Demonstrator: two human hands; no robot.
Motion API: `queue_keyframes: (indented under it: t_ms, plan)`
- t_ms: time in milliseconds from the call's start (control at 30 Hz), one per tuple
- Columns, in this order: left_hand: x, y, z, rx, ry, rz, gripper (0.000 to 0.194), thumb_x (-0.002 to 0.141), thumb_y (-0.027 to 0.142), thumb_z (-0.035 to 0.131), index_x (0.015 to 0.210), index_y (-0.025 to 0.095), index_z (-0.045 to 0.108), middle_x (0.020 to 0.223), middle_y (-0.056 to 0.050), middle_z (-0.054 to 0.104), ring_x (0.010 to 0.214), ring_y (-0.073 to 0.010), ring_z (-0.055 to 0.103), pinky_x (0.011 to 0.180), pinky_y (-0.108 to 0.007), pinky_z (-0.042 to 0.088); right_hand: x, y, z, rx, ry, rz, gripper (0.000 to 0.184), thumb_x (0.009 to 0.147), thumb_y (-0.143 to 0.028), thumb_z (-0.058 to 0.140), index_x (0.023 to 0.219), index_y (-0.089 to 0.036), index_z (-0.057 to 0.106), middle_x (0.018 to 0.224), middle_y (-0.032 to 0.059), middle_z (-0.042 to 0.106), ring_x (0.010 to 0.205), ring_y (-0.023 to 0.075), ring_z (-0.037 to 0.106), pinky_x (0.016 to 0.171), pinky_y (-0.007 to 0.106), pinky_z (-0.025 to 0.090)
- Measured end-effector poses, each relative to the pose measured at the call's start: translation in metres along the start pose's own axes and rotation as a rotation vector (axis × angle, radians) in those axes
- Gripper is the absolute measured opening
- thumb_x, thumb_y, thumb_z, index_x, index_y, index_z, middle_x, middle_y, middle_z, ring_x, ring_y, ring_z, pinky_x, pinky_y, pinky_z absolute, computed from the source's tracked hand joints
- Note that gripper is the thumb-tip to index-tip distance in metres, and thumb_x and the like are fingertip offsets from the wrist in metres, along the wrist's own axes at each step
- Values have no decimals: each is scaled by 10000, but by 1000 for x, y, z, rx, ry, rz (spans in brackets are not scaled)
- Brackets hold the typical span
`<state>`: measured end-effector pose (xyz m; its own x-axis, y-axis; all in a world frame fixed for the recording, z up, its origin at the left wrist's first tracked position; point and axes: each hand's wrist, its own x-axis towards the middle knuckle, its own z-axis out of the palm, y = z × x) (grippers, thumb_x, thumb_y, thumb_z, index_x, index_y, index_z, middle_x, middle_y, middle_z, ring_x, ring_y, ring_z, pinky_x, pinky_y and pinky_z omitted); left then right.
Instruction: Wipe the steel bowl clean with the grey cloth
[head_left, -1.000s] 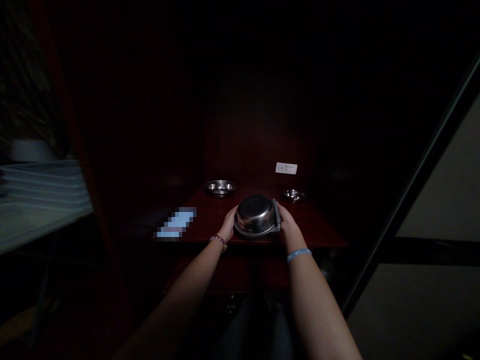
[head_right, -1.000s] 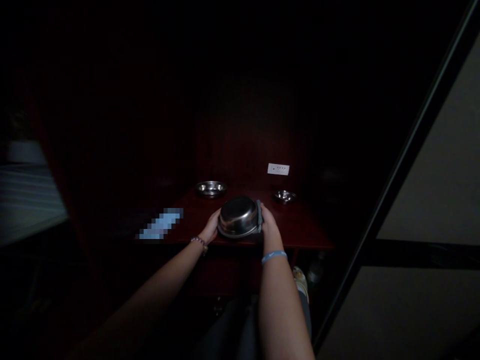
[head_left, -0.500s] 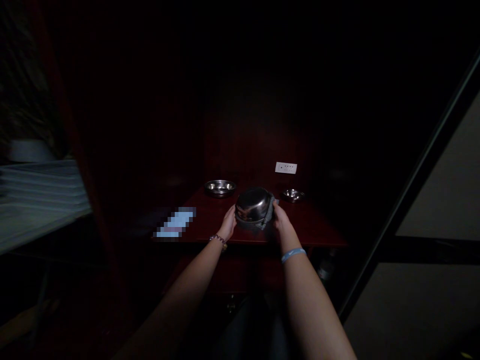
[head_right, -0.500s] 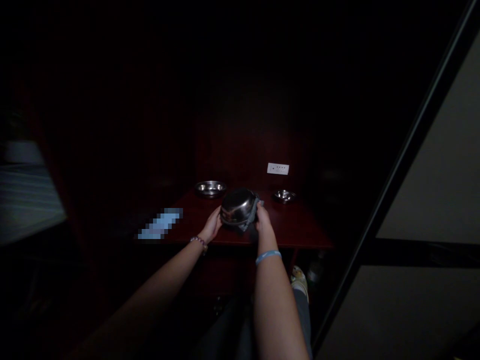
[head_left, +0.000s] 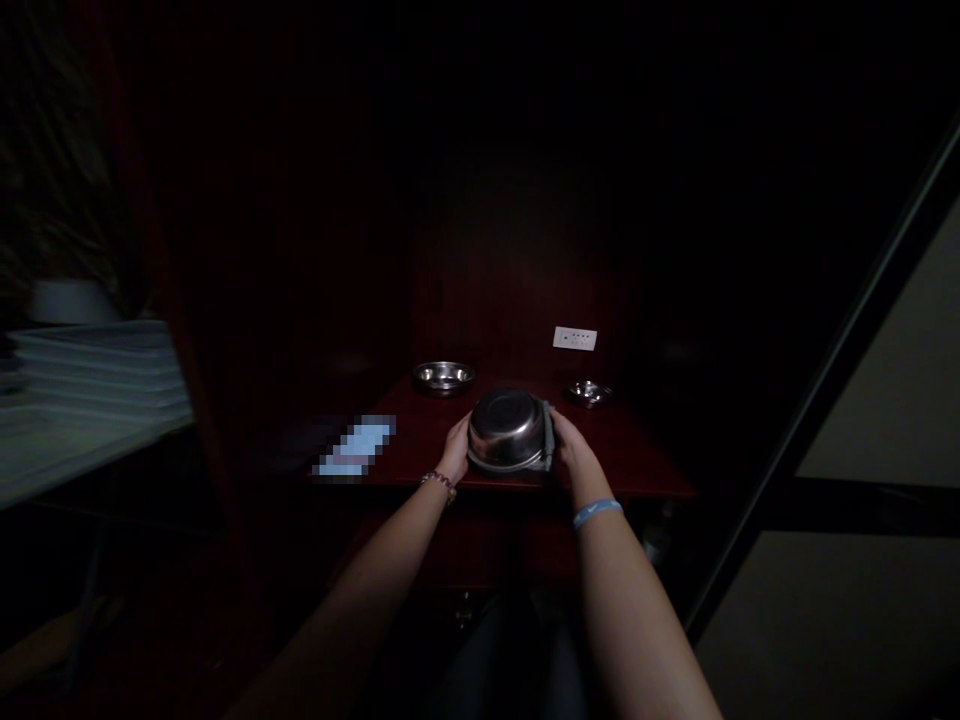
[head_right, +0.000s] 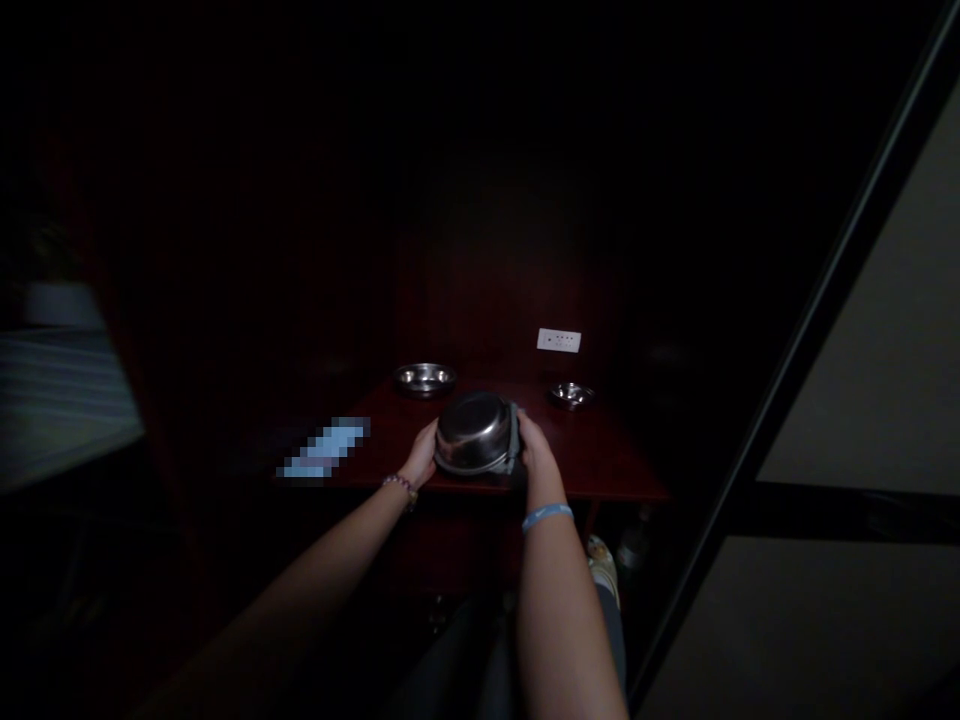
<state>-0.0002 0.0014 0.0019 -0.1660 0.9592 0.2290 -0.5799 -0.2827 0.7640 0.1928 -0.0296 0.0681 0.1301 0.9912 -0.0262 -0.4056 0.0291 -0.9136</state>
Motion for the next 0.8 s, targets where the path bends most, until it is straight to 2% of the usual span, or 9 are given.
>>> queue_keyframes:
  t_ms: [100, 167, 267, 433, 633, 800]
  plan:
    - [-3, 3, 0, 25, -29, -43, 326, 703, 406, 868, 891, 154, 783, 1012, -115, 812, 1138, -297, 704, 1071, -423, 490, -6, -7, -3, -12, -27, 147, 261, 961, -327, 596, 762, -215, 722, 751, 80, 767, 889, 225, 759, 924, 368, 611]
    - [-6, 4, 1, 36, -45, -50, 319, 693, 407, 876, 861, 153, 780, 964, -112, 813, 1112, -304, 710, 1052, -425, 498, -10, -10, -3, -2, -51, 173, 263, 961, -328, 585, 771, -213, 725, 750, 87, 768, 899, 224, 757, 935, 362, 609]
    - [-8, 5, 2, 35, -68, -45, 325, 688, 416, 876, 860, 157, 779, 946, -105, 812, 1128, -307, 706, 1059, -425, 496, -13, -12, -2, 8, -48, 169, 276, 965, -328, 574, 758, -222, 721, 707, 78, 752, 879, 227, 758, 943, 369, 613]
    - [-6, 6, 7, -12, -76, -53, 342, 751, 469, 815, 935, 183, 777, 1066, -107, 809, 1227, -310, 673, 1096, -439, 485, -7, -11, 3, 29, -3, 176, 369, 1005, -370, 520, 708, -232, 690, 641, 61, 706, 833, 224, 748, 931, 378, 613]
    - [-3, 5, 5, -23, -64, -99, 332, 829, 473, 729, 1008, 194, 756, 1115, -119, 793, 1190, -277, 695, 1078, -422, 504, 1, -10, 8, 130, 120, 102, 379, 1032, -399, 485, 749, -227, 670, 717, 58, 734, 889, 220, 742, 949, 373, 599]
    - [-3, 3, 2, 9, -120, -147, 343, 885, 477, 697, 1065, 189, 748, 1165, -130, 783, 1196, -264, 695, 1070, -398, 503, 4, -7, 10, 125, 99, 71, 362, 1032, -414, 493, 795, -220, 686, 776, 76, 758, 892, 223, 743, 933, 393, 601]
